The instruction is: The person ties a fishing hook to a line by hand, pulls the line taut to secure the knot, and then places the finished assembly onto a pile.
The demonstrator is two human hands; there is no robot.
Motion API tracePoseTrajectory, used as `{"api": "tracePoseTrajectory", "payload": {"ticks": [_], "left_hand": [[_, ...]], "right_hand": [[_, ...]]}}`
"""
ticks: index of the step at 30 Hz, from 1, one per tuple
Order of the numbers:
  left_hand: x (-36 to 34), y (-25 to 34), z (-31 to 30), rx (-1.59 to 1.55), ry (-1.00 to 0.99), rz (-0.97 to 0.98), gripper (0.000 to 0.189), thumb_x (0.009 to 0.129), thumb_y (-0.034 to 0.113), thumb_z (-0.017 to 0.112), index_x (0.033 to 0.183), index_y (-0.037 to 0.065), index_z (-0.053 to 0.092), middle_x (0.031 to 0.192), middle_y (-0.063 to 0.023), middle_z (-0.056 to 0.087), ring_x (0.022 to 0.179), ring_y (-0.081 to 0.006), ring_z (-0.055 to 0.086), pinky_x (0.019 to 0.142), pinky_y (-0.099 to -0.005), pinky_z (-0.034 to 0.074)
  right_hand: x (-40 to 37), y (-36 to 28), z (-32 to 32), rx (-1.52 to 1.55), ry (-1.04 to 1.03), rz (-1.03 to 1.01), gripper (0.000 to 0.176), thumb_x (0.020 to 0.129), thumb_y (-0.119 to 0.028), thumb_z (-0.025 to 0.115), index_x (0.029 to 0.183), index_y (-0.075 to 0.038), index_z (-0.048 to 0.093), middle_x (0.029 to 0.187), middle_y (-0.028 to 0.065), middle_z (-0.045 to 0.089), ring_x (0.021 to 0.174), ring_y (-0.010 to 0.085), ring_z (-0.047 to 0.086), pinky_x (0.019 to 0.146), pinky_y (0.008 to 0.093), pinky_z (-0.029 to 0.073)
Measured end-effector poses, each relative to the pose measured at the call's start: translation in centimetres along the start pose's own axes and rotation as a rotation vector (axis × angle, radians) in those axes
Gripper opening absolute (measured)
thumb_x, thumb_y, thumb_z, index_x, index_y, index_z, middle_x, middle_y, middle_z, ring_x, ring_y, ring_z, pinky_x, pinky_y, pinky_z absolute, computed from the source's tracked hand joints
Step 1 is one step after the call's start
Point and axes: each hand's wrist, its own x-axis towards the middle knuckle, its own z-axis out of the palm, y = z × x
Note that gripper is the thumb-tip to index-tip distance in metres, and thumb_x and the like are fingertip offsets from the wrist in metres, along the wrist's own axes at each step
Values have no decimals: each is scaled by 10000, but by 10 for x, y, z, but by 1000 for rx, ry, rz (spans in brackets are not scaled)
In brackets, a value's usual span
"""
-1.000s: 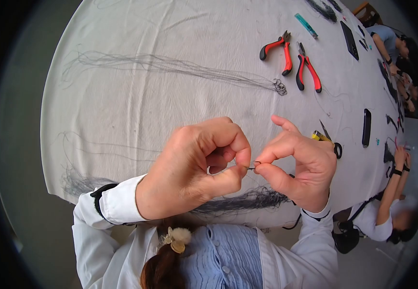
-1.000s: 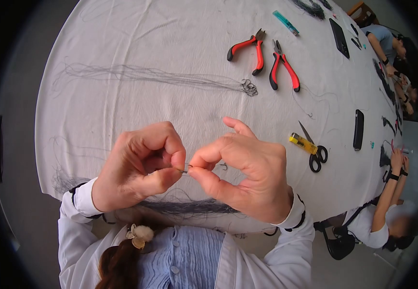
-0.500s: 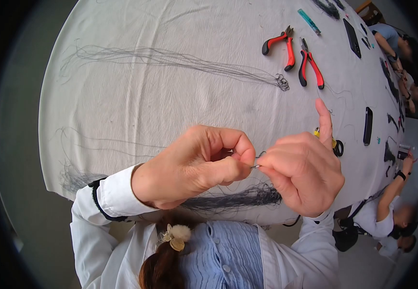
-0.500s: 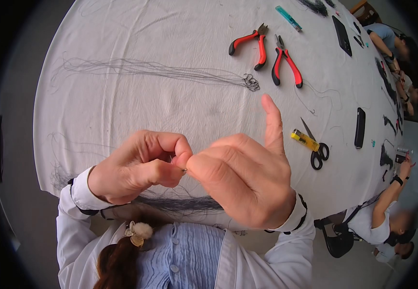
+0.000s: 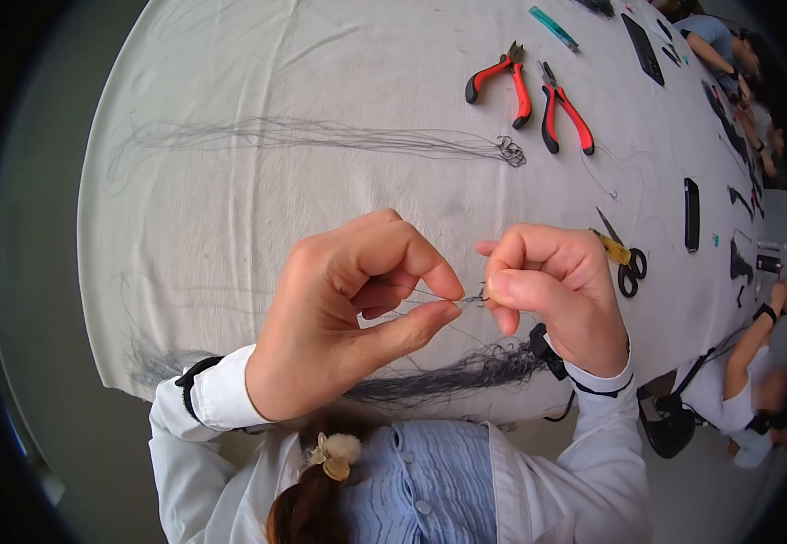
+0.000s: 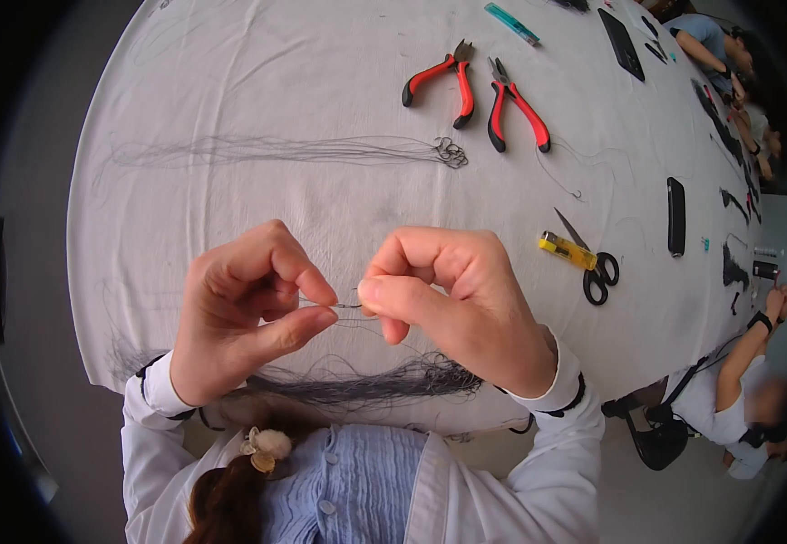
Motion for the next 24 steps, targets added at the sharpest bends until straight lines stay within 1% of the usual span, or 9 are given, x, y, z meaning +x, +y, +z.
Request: {"api": "tracePoseTrajectory", "payload": {"ticks": [1, 2, 4, 5, 7, 14, 21, 23, 24], "left_hand": [[0, 0, 0, 18, 10, 1, 108, 731, 1, 703, 771, 24, 605, 729, 23, 478, 610, -43, 328, 543, -199, 292], [0, 1, 1, 36, 22, 3, 114, 726, 2, 712, 771, 23, 609, 728, 22, 477, 611, -45, 330, 547, -203, 291], [0, -2, 1, 36, 26, 30, 119, 721, 5, 721, 773, 21, 614, 724, 22, 474, 612, -46, 332, 551, -205, 291], [0, -3, 1, 33, 33, 54, 124, 717, 7, 729, 776, 19, 620, 720, 22, 470, 613, -48, 334, 555, -208, 291], [0, -2, 1, 18, 33, 32, 126, 716, 10, 733, 776, 17, 623, 716, 22, 467, 614, -49, 337, 554, -208, 290], [0, -2, 1, -10, 26, -10, 134, 708, 26, 751, 765, 16, 631, 705, 23, 455, 619, -48, 355, 553, -207, 293], [0, -3, 1, -32, 20, -46, 136, 707, 35, 753, 754, 22, 626, 706, 22, 460, 620, -44, 371, 558, -204, 304], [0, -9, 0, -24, -2, 66, 107, 746, 53, 713, 804, 30, 627, 702, 53, 482, 567, -21, 290, 503, -194, 246], [0, -8, 0, -23, -3, 67, 107, 746, 53, 713, 804, 30, 627, 702, 53, 482, 567, -21, 290, 503, -194, 246]], "right_hand": [[2, 3, -1, 129, -62, 54, 153, 830, -93, 538, 734, 22, 571, 625, 32, 559, 559, 76, 517, 550, 214, 410], [4, 5, -1, 131, -58, 51, 153, 830, -93, 538, 734, 22, 571, 625, 32, 559, 559, 76, 517, 550, 214, 410], [8, 8, -1, 181, -107, 142, 158, 800, -127, 495, 710, -7, 544, 544, 34, 529, 491, 93, 514, 826, 299, 435], [8, 9, -2, 183, -106, 140, 158, 800, -127, 495, 710, -7, 544, 544, 34, 529, 491, 93, 514, 826, 299, 435], [8, 9, -4, 333, -211, 187, 205, 851, -123, 485, 737, 23, 575, 614, 46, 562, 528, 89, 524, 562, 229, 420], [8, 9, -4, 330, -231, 202, 210, 853, -127, 483, 737, 22, 577, 602, 51, 565, 522, 93, 530, 566, 232, 427], [7, 9, -3, 328, -235, 174, 198, 857, -125, 493, 739, 11, 577, 625, 45, 573, 550, 87, 537, 567, 228, 431], [6, 8, -2, 321, -230, 161, 190, 857, -119, 499, 741, 10, 577, 628, 41, 572, 557, 83, 537, 565, 227, 432], [5, 7, 0, 293, -193, 132, 180, 856, -111, 509, 740, 10, 575, 630, 35, 572, 566, 76, 536, 566, 223, 431]]}}
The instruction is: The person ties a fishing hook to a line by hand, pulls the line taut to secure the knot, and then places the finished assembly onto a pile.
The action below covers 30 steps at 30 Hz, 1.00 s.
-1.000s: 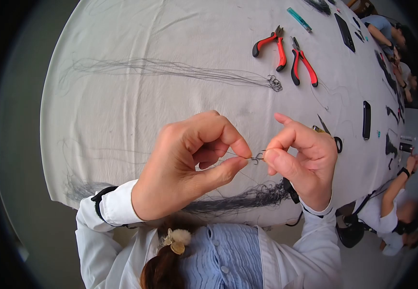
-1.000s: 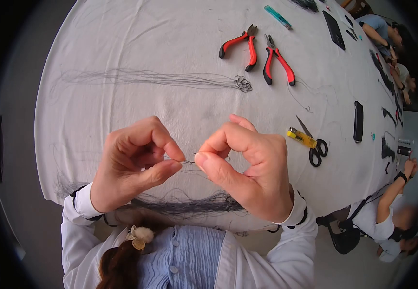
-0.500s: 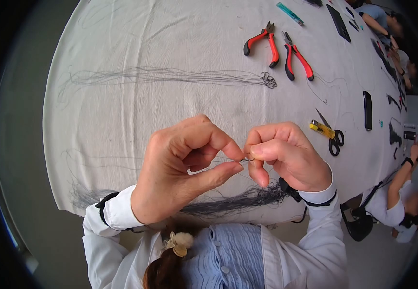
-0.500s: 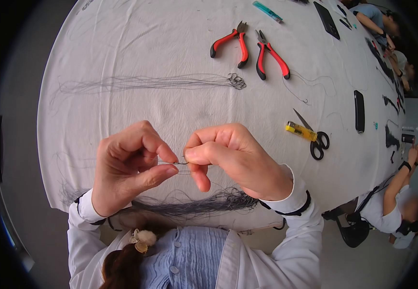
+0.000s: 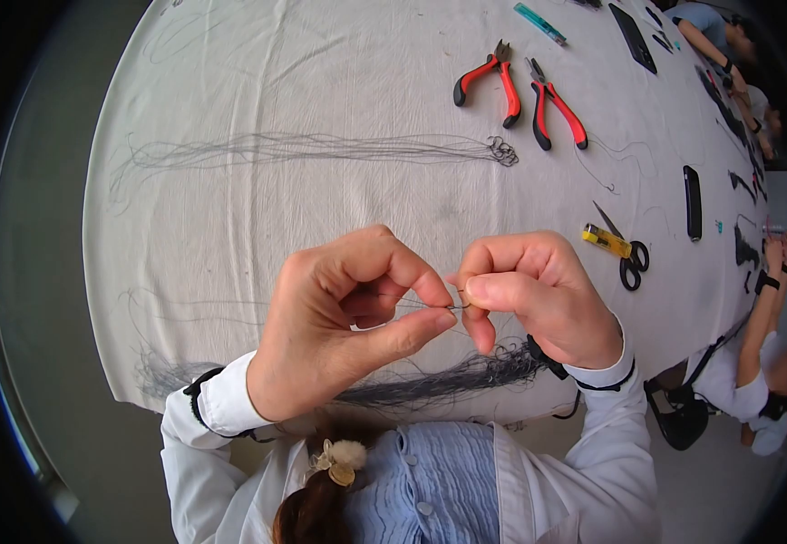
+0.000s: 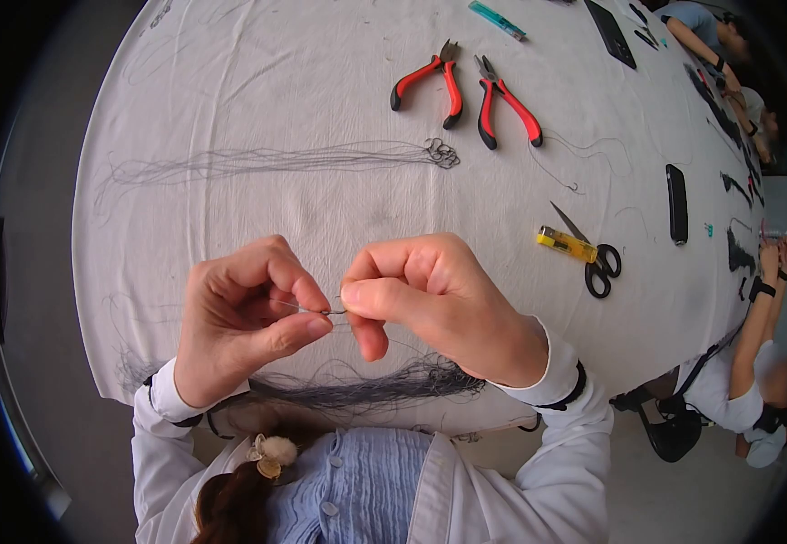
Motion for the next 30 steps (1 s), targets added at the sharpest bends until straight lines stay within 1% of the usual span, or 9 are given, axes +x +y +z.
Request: {"api": "tracePoseTrajectory", "payload": {"ticks": [2, 8, 11, 13, 14, 16, 26, 29, 30], "left_hand": [[0, 5, 0, -49, 9, -162, 113, 718, 32, 726, 746, 25, 616, 706, 29, 463, 625, -45, 373, 568, -199, 319], [2, 8, 0, -90, -9, -235, 94, 713, 14, 701, 748, 30, 616, 699, 35, 462, 628, -42, 376, 579, -192, 328], [1, 5, -3, -126, 4, -239, 73, 714, 6, 674, 747, 33, 614, 687, 37, 465, 625, -38, 388, 580, -190, 336], [3, 6, -3, -177, 11, -275, 68, 713, 5, 664, 749, 33, 613, 680, 41, 467, 624, -35, 397, 582, -188, 343], [4, 7, -4, -224, 11, -311, 64, 713, 4, 655, 750, 33, 612, 674, 45, 470, 624, -32, 405, 585, -187, 350], [5, 8, -5, -292, 0, -341, 57, 720, 4, 649, 752, 31, 611, 669, 49, 472, 622, -30, 410, 588, -186, 357], [5, 7, -5, -627, -140, -491, 35, 769, 19, 612, 802, 14, 602, 671, 48, 484, 605, -42, 411, 562, -190, 341], [5, 8, -6, -638, -160, -523, 44, 771, 27, 595, 813, 12, 598, 681, 44, 498, 602, -48, 407, 546, -195, 331], [5, 8, -7, -643, -156, -522, 44, 771, 27, 595, 813, 12, 598, 681, 44, 498, 602, -48, 407, 546, -195, 331]], "right_hand": [[-2, 0, 2, -29, 35, -33, 170, 855, -102, 519, 739, 10, 574, 631, 29, 572, 574, 69, 536, 567, 219, 430], [-9, 0, 8, -396, 179, -246, 95, 831, -63, 572, 785, 20, 577, 652, 30, 590, 643, 53, 560, 591, 195, 432], [-8, -3, 10, -549, 219, -297, 74, 802, -65, 626, 791, 1, 596, 689, 31, 603, 652, 90, 582, 690, 258, 476], [-4, -4, 14, -933, 415, -721, 99, 714, -54, 692, 774, -32, 616, 736, 10, 609, 653, 132, 589, 812, 407, 477], [-4, -5, 11, -937, 406, -722, 99, 714, -54, 692, 774, -32, 616, 736, 10, 609, 653, 132, 589, 812, 407, 477], [-6, -5, 3, -1361, 309, -1004, 271, 595, -52, 774, 839, -88, 661, 787, -3, 617, 721, 146, 602, 945, 536, 387], [-12, 6, 14, -1574, 435, -1172, 205, 598, -102, 739, 793, -124, 681, 800, -26, 614, 767, 132, 589, 979, 569, 376], [-11, 11, 13, -1592, 415, -1235, 186, 628, -107, 728, 806, -127, 675, 809, -26, 618, 783, 126, 590, 985, 549, 388], [-9, 12, 13, -1610, 422, -1316, 146, 616, -78, 707, 753, -107, 666, 759, -19, 611, 744, 117, 599, 931, 499, 451]]}}
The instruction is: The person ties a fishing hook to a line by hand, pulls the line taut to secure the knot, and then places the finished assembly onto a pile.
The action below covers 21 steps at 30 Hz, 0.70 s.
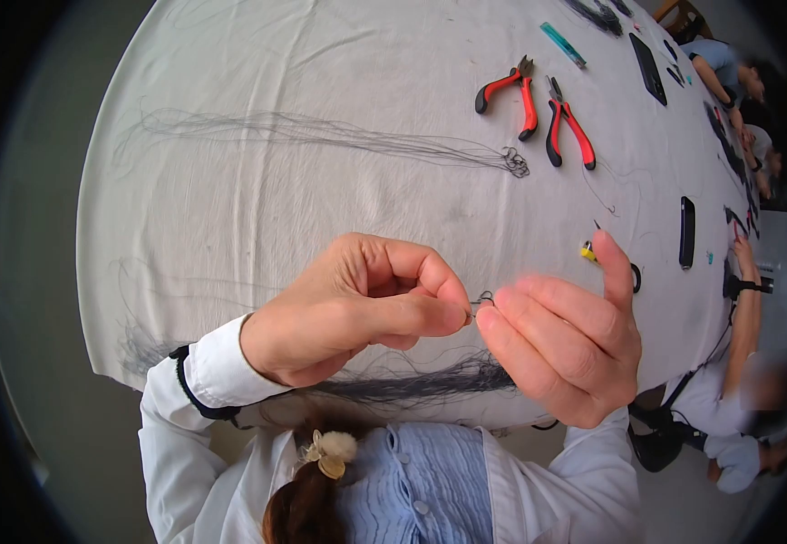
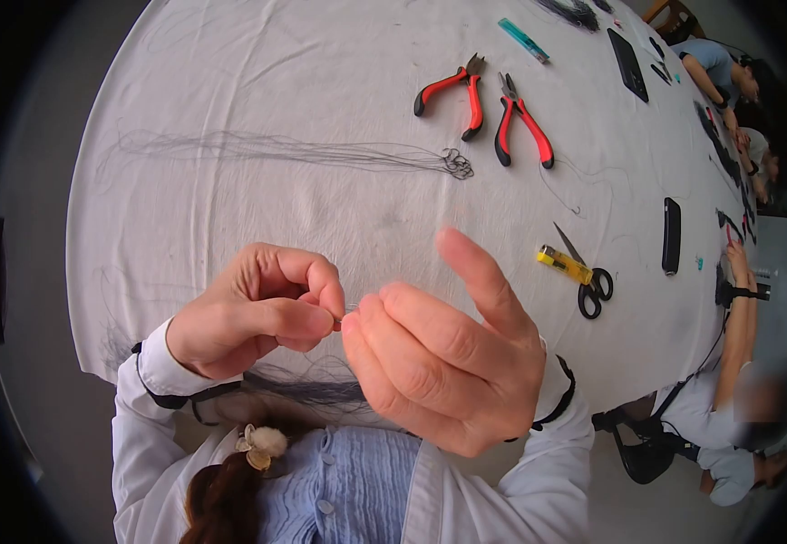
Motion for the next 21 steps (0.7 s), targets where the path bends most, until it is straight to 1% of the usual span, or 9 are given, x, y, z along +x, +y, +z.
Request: {"api": "tracePoseTrajectory", "payload": {"ticks": [1, 2, 4, 5, 7, 13, 17, 20, 21], "left_hand": [[0, 0, 0, 3, -8, -14, 48, 766, 30, 592, 809, 11, 595, 681, 43, 500, 599, -45, 406, 541, -194, 328], [0, 0, 0, 6, -15, -27, 52, 760, 33, 590, 806, 10, 592, 681, 41, 503, 595, -42, 405, 535, -193, 325], [1, -2, 0, 1, -22, -12, 52, 756, 34, 588, 801, 10, 591, 680, 41, 505, 594, -38, 405, 534, -193, 325], [1, -3, -1, 5, -33, -2, 52, 752, 36, 587, 796, 9, 590, 680, 40, 506, 593, -34, 406, 532, -193, 325], [2, -5, -4, -1, -41, 8, 48, 751, 36, 590, 793, 13, 588, 679, 44, 504, 596, -30, 408, 537, -190, 328], [2, -9, -3, 111, -5, 81, 23, 748, 17, 592, 763, 29, 580, 666, 67, 462, 611, -15, 394, 557, -178, 326], [1, -10, -1, 146, 21, 145, 43, 738, -5, 594, 743, 34, 579, 657, 76, 429, 623, -9, 378, 565, -173, 323], [-1, -8, -1, 187, 23, 143, 41, 732, 2, 605, 741, 32, 579, 653, 78, 420, 632, -6, 376, 563, -176, 325], [-3, -6, 0, 186, 23, 144, 41, 732, 2, 605, 741, 32, 579, 653, 78, 420, 632, -6, 376, 563, -176, 325]], "right_hand": [[0, 0, 2, -27, 47, -57, 108, 604, -48, 685, 701, -87, 656, 710, -12, 604, 704, 107, 608, 877, 449, 514], [0, 0, 3, -21, 42, -62, 108, 604, -48, 685, 701, -87, 656, 710, -12, 604, 704, 107, 608, 877, 449, 514], [1, 2, 5, -8, 74, -108, 85, 629, -28, 673, 700, -72, 657, 712, 6, 612, 711, 123, 613, 813, 368, 552], [2, 2, 6, -4, 71, -112, 85, 629, -28, 673, 700, -72, 657, 712, 6, 612, 711, 123, 613, 813, 368, 552], [4, 3, 6, 32, 56, -72, 91, 615, -30, 671, 702, -55, 660, 711, 24, 619, 714, 142, 619, 743, 344, 573], [4, 4, 10, 30, 83, -66, 127, 585, -36, 660, 711, -28, 667, 696, 54, 619, 701, 169, 625, 698, 351, 582], [3, 4, 11, 23, 88, -74, 131, 574, -37, 661, 704, -19, 664, 688, 59, 617, 702, 172, 626, 694, 355, 582], [3, 3, 10, 0, 73, -89, 142, 579, -52, 664, 717, -20, 666, 706, 59, 614, 696, 175, 619, 693, 351, 583], [4, 2, 10, 19, 59, -38, 148, 590, -47, 674, 735, -17, 662, 718, 60, 607, 693, 178, 613, 705, 362, 577]]}}
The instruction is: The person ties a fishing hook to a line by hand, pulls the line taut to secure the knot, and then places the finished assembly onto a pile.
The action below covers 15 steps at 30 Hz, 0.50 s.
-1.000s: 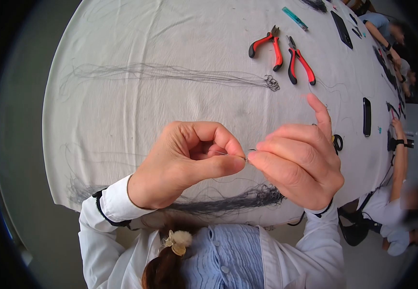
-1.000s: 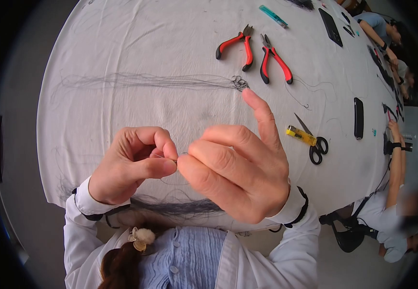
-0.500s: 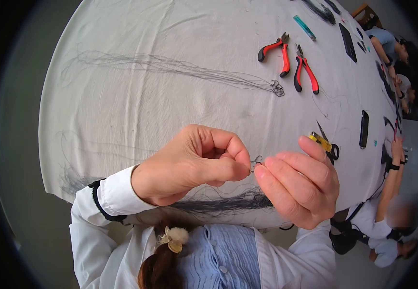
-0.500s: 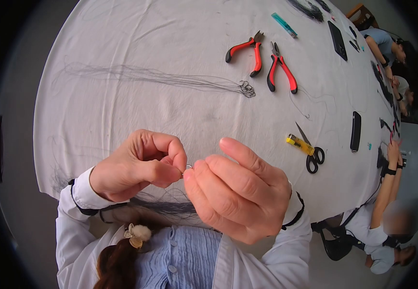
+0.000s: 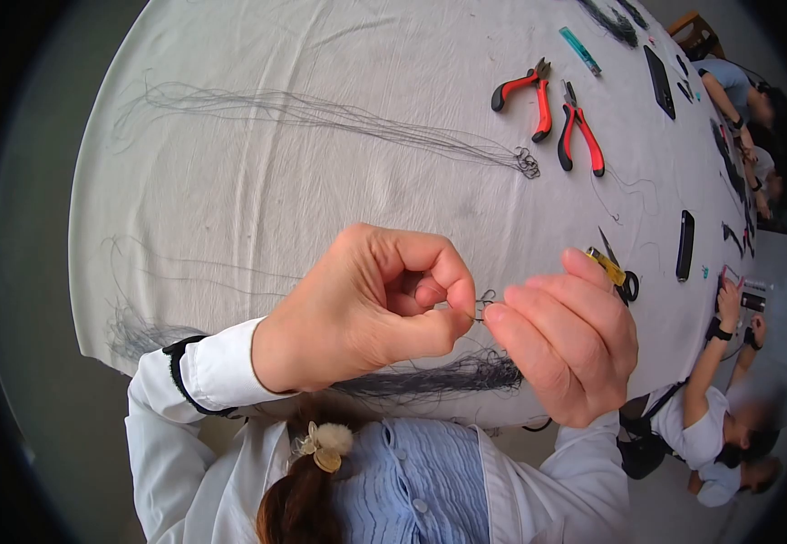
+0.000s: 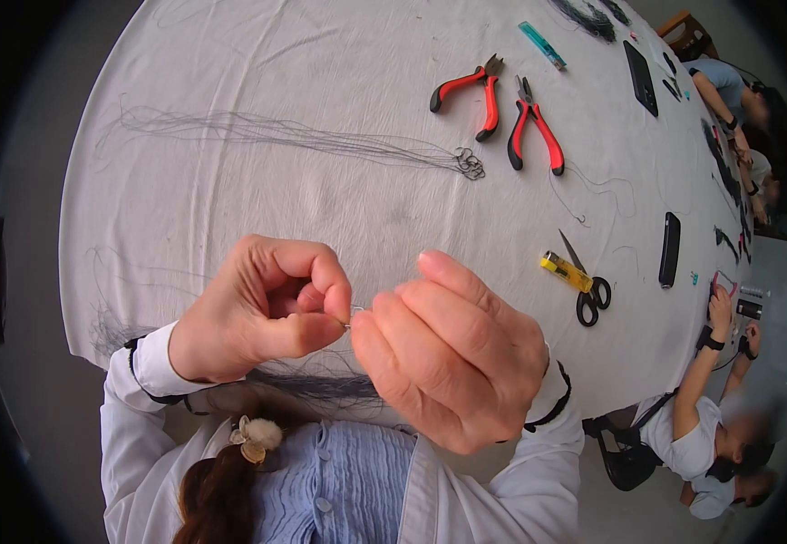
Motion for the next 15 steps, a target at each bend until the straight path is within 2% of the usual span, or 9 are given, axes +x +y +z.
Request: {"api": "tracePoseTrajectory", "payload": {"ticks": [2, 3, 4, 5, 6, 8, 11, 15], "left_hand": [[-2, 4, 0, 202, 54, 53, 41, 723, 9, 609, 739, 26, 575, 664, 59, 437, 619, -15, 375, 547, -184, 318], [-2, 3, 0, 203, 53, 53, 41, 723, 9, 609, 739, 26, 575, 664, 59, 437, 619, -15, 375, 547, -184, 318], [-2, 1, -1, 351, 91, 206, 57, 714, 14, 628, 747, 27, 584, 682, 44, 449, 608, -23, 374, 535, -188, 309], [-1, 0, -1, 498, 126, 359, 76, 705, 20, 648, 755, 28, 592, 699, 29, 461, 597, -31, 374, 524, -191, 301], [-1, 0, -1, 503, 121, 360, 76, 705, 20, 648, 755, 28, 592, 699, 29, 461, 597, -31, 374, 524, -191, 301], [0, 0, -2, 616, 176, 502, 143, 681, 29, 712, 789, 38, 619, 759, 1, 489, 586, -49, 380, 506, -196, 286], [3, -1, 4, 642, 269, 586, 201, 660, 49, 764, 817, 45, 638, 794, -13, 505, 584, -56, 380, 504, -191, 280], [-1, 2, 2, 715, 238, 576, 193, 672, 38, 760, 818, 35, 635, 817, -30, 519, 604, -63, 423, 507, -191, 308]], "right_hand": [[2, 0, -2, 17, -12, 53, 155, 602, -42, 685, 752, -14, 659, 729, 61, 601, 689, 182, 607, 718, 372, 571], [4, 2, -5, 52, -99, 106, 170, 607, -32, 704, 767, -13, 652, 739, 63, 593, 686, 186, 601, 734, 386, 561], [5, 4, -6, 85, -184, 158, 188, 612, -22, 724, 782, -12, 645, 749, 65, 585, 682, 190, 596, 749, 400, 550], [5, 6, -6, 82, -180, 159, 188, 612, -22, 724, 782, -12, 645, 749, 65, 585, 682, 190, 596, 749, 400, 550], [5, 7, -5, 127, -167, 199, 206, 605, -11, 741, 782, -13, 637, 747, 65, 581, 678, 189, 594, 759, 410, 542], [6, 10, -6, 166, -147, 242, 225, 597, 0, 758, 782, -15, 630, 746, 65, 577, 673, 189, 592, 769, 419, 534], [8, 11, -10, 214, -168, 328, 237, 585, -3, 774, 768, -21, 625, 743, 60, 573, 664, 184, 590, 765, 416, 535], [9, 9, -10, 216, -157, 348, 237, 597, -2, 774, 769, -21, 611, 736, 58, 570, 661, 184, 592, 764, 419, 534]]}}
